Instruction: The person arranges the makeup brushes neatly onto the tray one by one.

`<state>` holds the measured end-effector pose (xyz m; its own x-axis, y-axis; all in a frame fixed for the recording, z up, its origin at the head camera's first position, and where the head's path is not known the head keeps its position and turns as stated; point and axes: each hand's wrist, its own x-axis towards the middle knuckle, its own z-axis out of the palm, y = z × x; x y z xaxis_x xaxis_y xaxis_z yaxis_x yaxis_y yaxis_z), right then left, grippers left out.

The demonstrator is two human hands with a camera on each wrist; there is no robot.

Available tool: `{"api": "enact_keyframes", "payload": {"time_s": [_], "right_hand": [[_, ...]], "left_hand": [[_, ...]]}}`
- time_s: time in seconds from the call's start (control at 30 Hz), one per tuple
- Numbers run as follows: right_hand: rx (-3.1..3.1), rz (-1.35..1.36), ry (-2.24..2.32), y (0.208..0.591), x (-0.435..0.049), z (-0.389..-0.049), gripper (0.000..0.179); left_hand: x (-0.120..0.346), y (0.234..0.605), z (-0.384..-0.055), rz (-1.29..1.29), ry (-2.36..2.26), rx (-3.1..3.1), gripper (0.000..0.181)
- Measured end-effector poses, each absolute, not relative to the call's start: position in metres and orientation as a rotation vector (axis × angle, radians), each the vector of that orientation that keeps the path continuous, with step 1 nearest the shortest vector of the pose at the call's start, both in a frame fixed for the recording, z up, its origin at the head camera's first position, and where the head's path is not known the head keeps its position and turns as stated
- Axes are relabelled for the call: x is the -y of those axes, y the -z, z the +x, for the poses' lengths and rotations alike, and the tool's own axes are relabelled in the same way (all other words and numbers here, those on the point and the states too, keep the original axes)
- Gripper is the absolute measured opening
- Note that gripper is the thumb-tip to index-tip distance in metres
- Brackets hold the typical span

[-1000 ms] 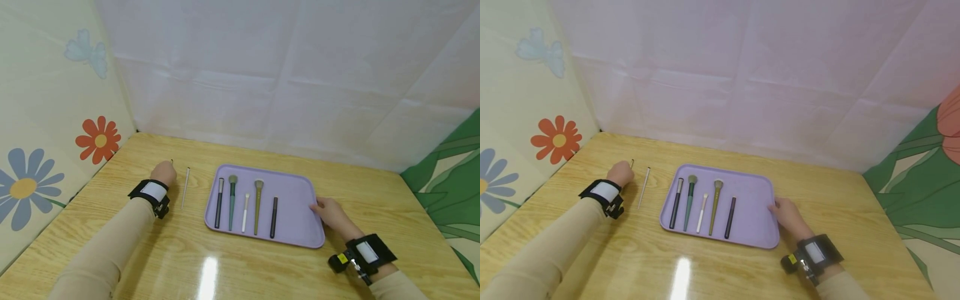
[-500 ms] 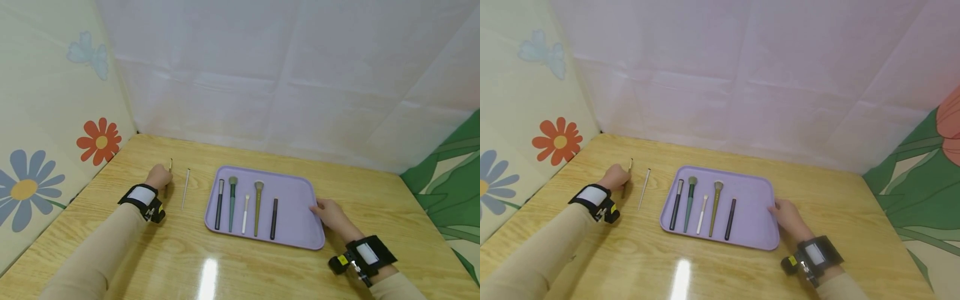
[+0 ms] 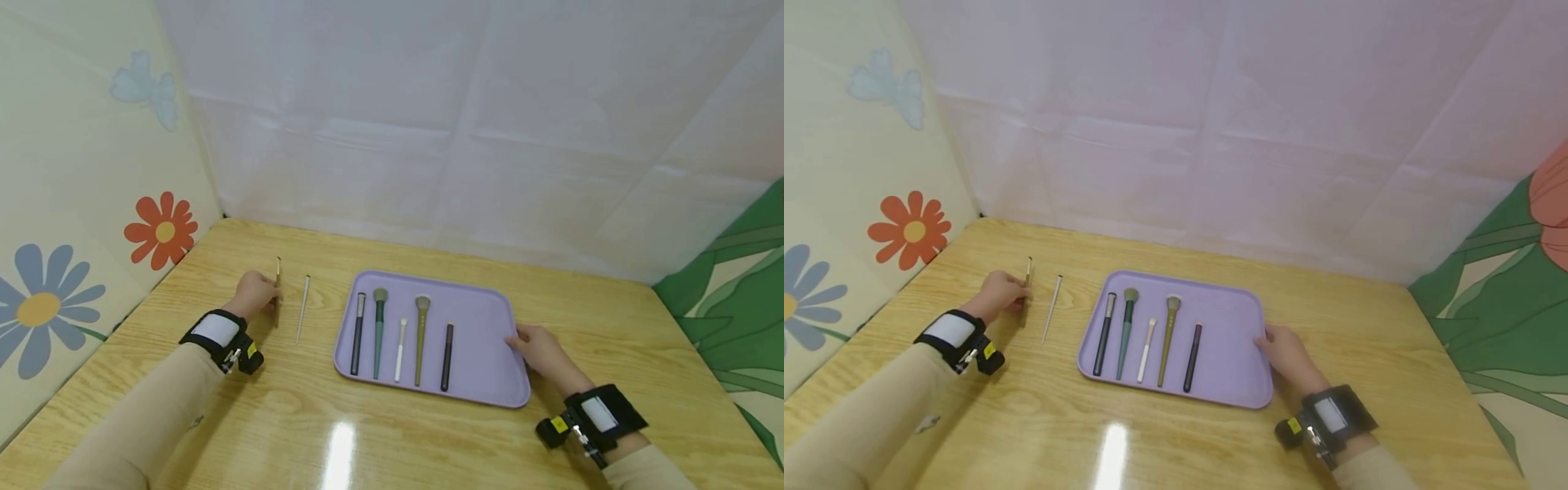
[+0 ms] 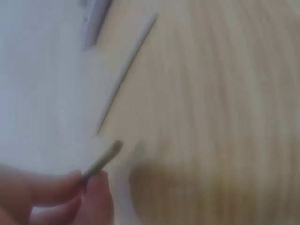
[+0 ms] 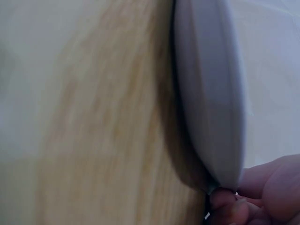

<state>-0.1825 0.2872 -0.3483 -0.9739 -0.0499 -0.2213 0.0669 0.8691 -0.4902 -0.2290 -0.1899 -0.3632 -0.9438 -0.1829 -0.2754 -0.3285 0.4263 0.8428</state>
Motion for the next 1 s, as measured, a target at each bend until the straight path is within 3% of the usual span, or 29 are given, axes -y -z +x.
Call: {"api": "enact_keyframes", "payload": {"time_s": [1.0], "right_hand": [[-2.800,0.057,0.780,0.348,-0.285,-0.182,0.043]], "left_hand": [[0.177,0.361,-0.208,-0.452,-1.552,-2.502,0.027]]}}
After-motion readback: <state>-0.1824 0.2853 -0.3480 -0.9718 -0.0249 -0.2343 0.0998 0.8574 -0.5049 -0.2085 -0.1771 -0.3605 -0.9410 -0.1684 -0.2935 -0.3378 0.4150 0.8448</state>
